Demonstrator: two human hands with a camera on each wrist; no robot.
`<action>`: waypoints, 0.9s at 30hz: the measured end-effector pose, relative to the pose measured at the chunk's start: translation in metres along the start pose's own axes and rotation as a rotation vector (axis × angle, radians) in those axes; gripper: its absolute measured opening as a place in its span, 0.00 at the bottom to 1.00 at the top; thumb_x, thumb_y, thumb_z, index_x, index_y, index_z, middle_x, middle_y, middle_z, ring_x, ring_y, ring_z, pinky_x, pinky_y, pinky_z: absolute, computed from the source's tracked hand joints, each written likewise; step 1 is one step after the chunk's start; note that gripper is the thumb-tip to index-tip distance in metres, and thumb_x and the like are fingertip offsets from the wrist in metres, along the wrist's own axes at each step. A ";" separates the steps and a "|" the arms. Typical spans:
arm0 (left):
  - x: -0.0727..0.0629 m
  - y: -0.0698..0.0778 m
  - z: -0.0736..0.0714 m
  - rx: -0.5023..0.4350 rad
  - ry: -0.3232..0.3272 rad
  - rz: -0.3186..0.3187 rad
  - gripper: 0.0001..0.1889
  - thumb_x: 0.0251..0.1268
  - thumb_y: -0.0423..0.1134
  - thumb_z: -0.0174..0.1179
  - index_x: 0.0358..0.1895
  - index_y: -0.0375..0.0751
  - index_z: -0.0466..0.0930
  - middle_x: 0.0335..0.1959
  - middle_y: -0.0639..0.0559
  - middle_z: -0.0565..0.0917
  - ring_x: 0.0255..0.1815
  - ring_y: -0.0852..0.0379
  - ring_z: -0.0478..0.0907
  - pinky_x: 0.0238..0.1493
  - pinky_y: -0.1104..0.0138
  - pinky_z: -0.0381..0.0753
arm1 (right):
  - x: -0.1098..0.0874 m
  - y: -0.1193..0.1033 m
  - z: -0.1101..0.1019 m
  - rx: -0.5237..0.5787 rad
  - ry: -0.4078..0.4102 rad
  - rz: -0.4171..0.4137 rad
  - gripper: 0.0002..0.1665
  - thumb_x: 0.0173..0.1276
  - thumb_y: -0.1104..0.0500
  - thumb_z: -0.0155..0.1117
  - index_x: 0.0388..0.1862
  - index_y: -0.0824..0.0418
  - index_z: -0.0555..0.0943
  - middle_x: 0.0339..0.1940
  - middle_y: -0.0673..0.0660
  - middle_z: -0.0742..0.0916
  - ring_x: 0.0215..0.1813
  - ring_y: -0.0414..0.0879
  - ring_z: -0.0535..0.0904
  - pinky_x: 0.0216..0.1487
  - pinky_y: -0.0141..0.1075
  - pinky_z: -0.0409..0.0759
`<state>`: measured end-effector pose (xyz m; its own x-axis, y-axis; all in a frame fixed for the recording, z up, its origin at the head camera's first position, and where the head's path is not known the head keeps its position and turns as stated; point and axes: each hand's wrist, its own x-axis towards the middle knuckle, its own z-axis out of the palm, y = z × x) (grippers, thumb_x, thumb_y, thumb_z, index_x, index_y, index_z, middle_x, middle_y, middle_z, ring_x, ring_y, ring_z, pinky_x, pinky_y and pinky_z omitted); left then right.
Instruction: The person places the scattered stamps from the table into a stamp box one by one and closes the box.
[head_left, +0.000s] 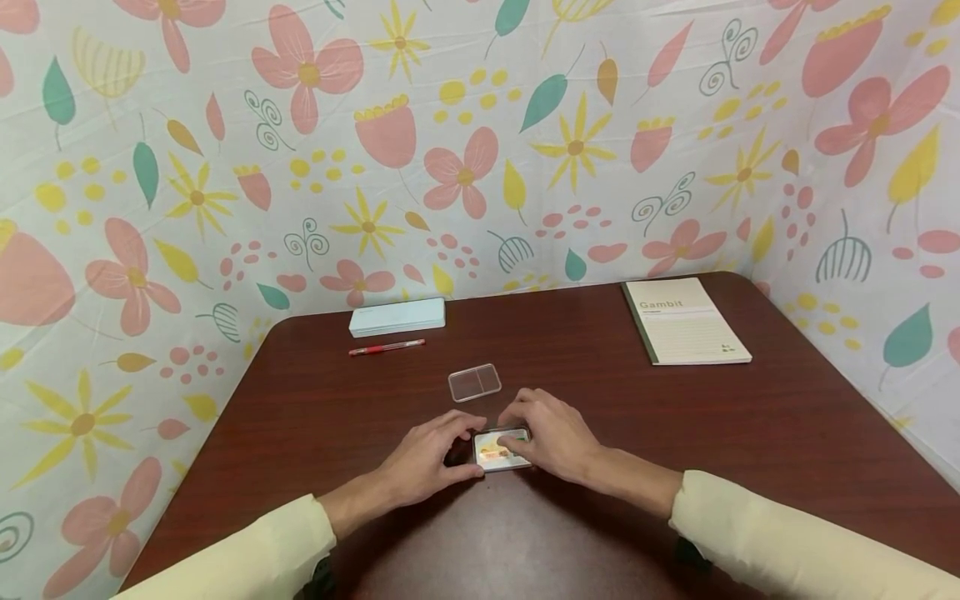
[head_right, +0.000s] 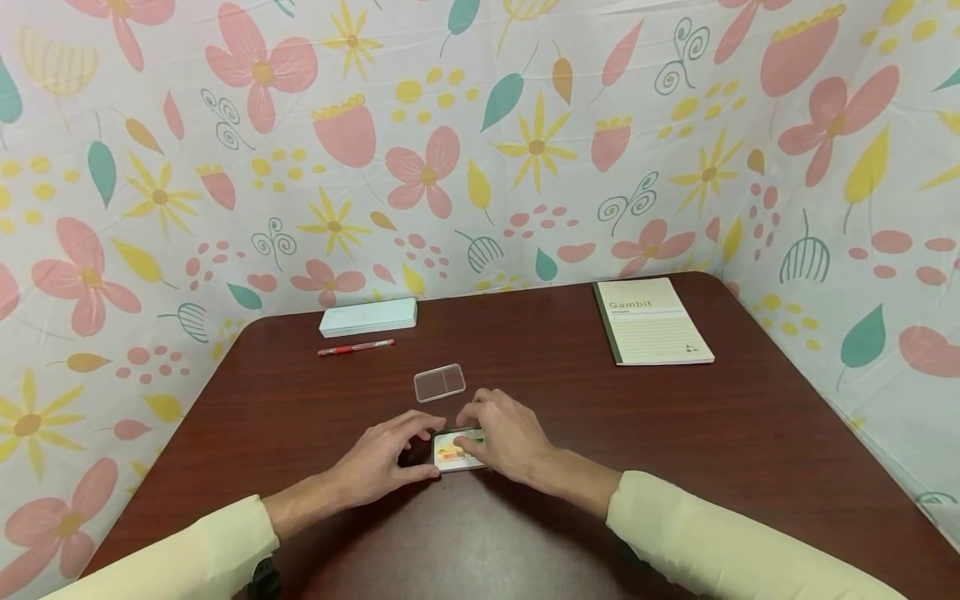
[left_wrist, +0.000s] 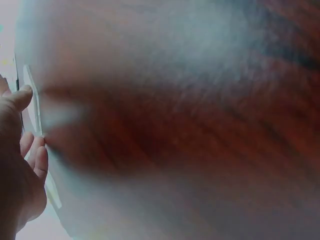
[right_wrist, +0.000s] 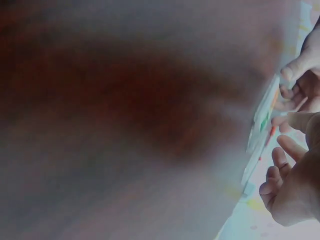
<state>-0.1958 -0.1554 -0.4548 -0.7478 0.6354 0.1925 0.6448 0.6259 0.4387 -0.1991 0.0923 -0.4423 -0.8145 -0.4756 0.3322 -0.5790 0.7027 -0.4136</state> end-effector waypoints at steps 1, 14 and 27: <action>0.000 0.000 -0.002 -0.008 -0.006 -0.001 0.32 0.67 0.48 0.76 0.71 0.43 0.78 0.66 0.55 0.81 0.57 0.59 0.82 0.55 0.59 0.83 | 0.002 0.001 -0.001 0.005 0.004 -0.002 0.13 0.62 0.55 0.84 0.43 0.58 0.92 0.39 0.49 0.85 0.40 0.45 0.81 0.35 0.35 0.80; 0.011 -0.011 -0.026 0.046 -0.048 0.003 0.27 0.67 0.45 0.76 0.65 0.39 0.83 0.54 0.51 0.89 0.54 0.54 0.84 0.57 0.56 0.83 | 0.023 0.021 -0.010 -0.001 -0.035 0.062 0.30 0.66 0.54 0.82 0.63 0.65 0.85 0.63 0.61 0.87 0.63 0.56 0.84 0.57 0.54 0.84; 0.034 -0.033 -0.047 0.199 -0.037 -0.079 0.27 0.67 0.45 0.76 0.67 0.42 0.83 0.65 0.47 0.84 0.67 0.47 0.80 0.65 0.46 0.79 | 0.039 0.038 -0.007 0.009 -0.223 0.043 0.49 0.71 0.55 0.77 0.82 0.70 0.64 0.81 0.67 0.70 0.81 0.61 0.66 0.74 0.57 0.71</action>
<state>-0.2496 -0.1757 -0.4219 -0.7930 0.5951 0.1304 0.6061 0.7488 0.2683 -0.2528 0.1037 -0.4390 -0.8260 -0.5510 0.1187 -0.5427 0.7206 -0.4316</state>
